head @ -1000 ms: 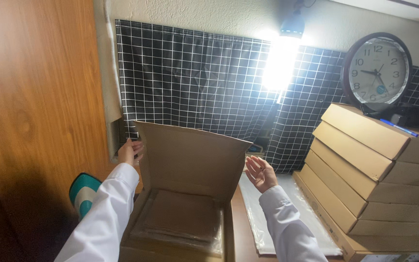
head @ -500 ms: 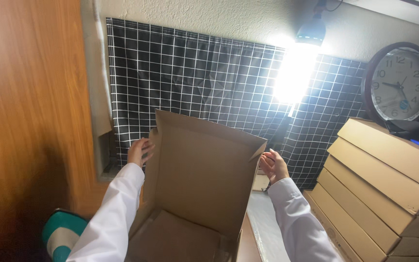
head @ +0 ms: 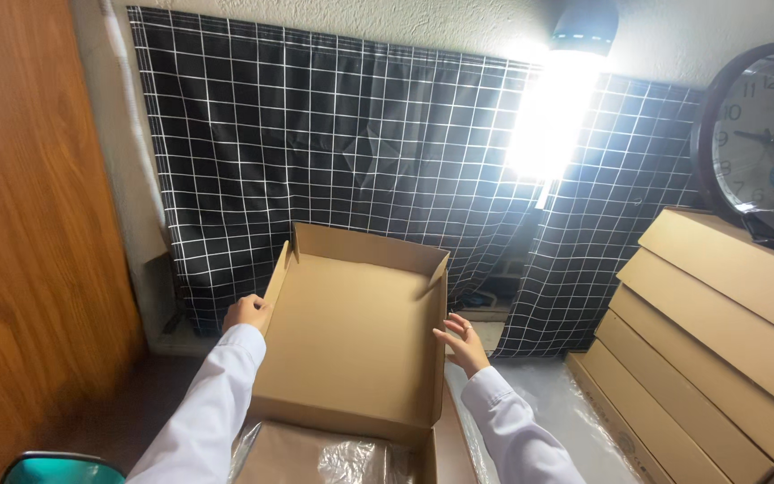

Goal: The person places a black shirt onto a green hanger and hangs it on a rack, then removes a tan shirt from a plastic bag inside a box and places it on a green hanger, hanging it on the rack alongside other garments.

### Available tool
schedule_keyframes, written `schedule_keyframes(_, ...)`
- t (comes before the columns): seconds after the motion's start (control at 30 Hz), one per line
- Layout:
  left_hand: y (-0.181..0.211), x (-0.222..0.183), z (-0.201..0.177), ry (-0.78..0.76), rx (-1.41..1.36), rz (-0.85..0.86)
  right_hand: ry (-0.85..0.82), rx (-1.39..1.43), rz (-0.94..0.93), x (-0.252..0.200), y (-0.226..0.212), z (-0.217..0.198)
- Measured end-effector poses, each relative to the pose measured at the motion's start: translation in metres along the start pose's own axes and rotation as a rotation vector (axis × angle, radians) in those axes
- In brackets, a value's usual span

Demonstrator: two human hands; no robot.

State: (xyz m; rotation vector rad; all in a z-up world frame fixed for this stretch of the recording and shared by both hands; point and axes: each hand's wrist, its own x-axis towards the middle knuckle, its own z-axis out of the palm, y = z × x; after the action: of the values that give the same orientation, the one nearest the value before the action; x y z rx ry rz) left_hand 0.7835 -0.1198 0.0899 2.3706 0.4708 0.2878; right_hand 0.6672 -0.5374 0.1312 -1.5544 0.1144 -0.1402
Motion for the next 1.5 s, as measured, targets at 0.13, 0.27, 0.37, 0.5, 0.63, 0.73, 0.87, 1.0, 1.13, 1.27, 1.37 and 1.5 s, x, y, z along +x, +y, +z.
schedule_keyframes(0.13,-0.008,-0.005,0.007,0.01,-0.025,0.007,0.026,0.04,0.001,0.014,0.005,-0.001)
schedule_keyframes(0.27,-0.025,-0.012,0.01,0.093,0.038,0.04,0.012,-0.031,0.048,0.027,0.02,0.0)
schedule_keyframes(0.37,-0.019,-0.04,-0.01,0.025,0.056,-0.047,-0.02,-0.201,0.171,0.043,0.046,0.001)
schedule_keyframes(0.5,-0.059,-0.025,0.006,-0.046,0.175,-0.112,0.076,-0.977,0.059,0.115,0.122,-0.016)
schedule_keyframes(0.63,-0.062,-0.04,-0.005,-0.071,0.324,-0.075,0.101,-0.978,-0.02,0.112,0.119,-0.012)
schedule_keyframes(0.73,-0.058,-0.063,-0.029,-0.083,0.29,-0.1,0.04,-0.647,-0.067,0.09,0.112,-0.004)
schedule_keyframes(0.87,-0.048,-0.106,-0.054,-0.014,0.085,-0.077,0.032,-0.343,-0.312,0.019,0.078,0.009)
schedule_keyframes(1.0,-0.065,-0.127,-0.041,0.101,-0.175,0.021,0.186,-0.23,-0.534,-0.058,0.063,0.016)
schedule_keyframes(1.13,-0.066,-0.207,-0.044,0.044,-0.543,0.122,0.16,-0.088,-0.429,-0.133,0.063,0.027)
schedule_keyframes(1.27,-0.094,-0.259,-0.015,-0.146,-0.629,0.047,0.102,0.078,-0.261,-0.195,0.084,0.032)
schedule_keyframes(1.37,-0.14,-0.275,0.038,-0.24,-0.561,0.034,0.039,0.068,-0.097,-0.233,0.109,0.042)
schedule_keyframes(1.5,-0.185,-0.296,0.093,-0.075,-0.097,0.17,0.006,-0.364,-0.093,-0.235,0.176,0.042)
